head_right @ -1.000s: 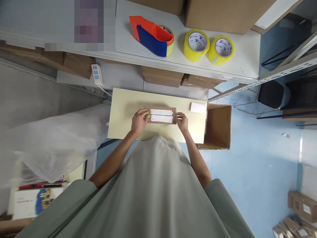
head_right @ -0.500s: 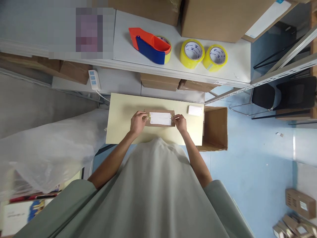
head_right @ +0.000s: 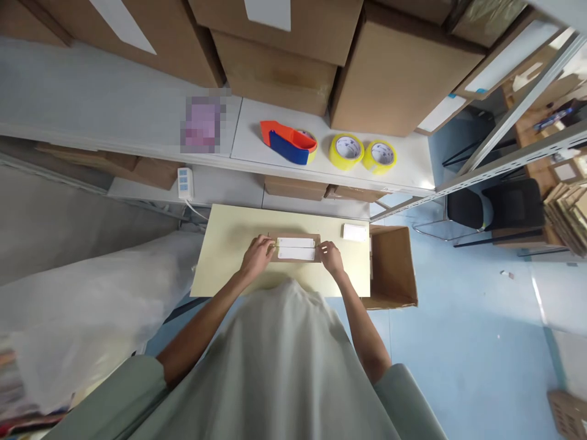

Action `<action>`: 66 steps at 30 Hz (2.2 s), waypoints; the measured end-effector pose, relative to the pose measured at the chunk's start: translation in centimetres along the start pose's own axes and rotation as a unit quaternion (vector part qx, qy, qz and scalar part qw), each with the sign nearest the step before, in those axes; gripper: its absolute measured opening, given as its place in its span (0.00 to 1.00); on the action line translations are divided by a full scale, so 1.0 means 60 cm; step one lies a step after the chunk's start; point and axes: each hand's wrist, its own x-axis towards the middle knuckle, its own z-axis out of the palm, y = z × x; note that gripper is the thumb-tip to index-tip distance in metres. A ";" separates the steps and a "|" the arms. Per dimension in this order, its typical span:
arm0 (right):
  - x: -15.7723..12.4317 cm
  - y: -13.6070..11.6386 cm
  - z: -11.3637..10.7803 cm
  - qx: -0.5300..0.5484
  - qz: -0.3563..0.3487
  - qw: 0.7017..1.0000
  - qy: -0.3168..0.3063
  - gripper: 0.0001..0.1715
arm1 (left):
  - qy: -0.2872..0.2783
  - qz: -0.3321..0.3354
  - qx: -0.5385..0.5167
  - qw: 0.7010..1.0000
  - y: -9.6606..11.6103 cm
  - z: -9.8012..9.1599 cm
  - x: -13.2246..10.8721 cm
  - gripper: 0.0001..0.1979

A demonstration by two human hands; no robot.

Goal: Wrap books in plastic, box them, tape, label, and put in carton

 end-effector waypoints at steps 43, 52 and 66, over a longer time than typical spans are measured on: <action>0.082 -0.419 -0.098 -0.244 -0.252 0.935 0.062 0.33 | 0.285 0.127 -0.343 0.886 0.036 -0.285 0.024 0.12; -0.071 -0.429 -0.110 -0.299 -0.286 0.909 0.057 0.36 | 0.222 0.146 -0.422 0.867 0.030 -0.307 -0.029 0.19; -0.109 -0.475 -0.136 -0.341 -0.275 0.898 -0.025 0.38 | 0.122 0.074 -0.496 0.856 -0.002 -0.272 -0.064 0.19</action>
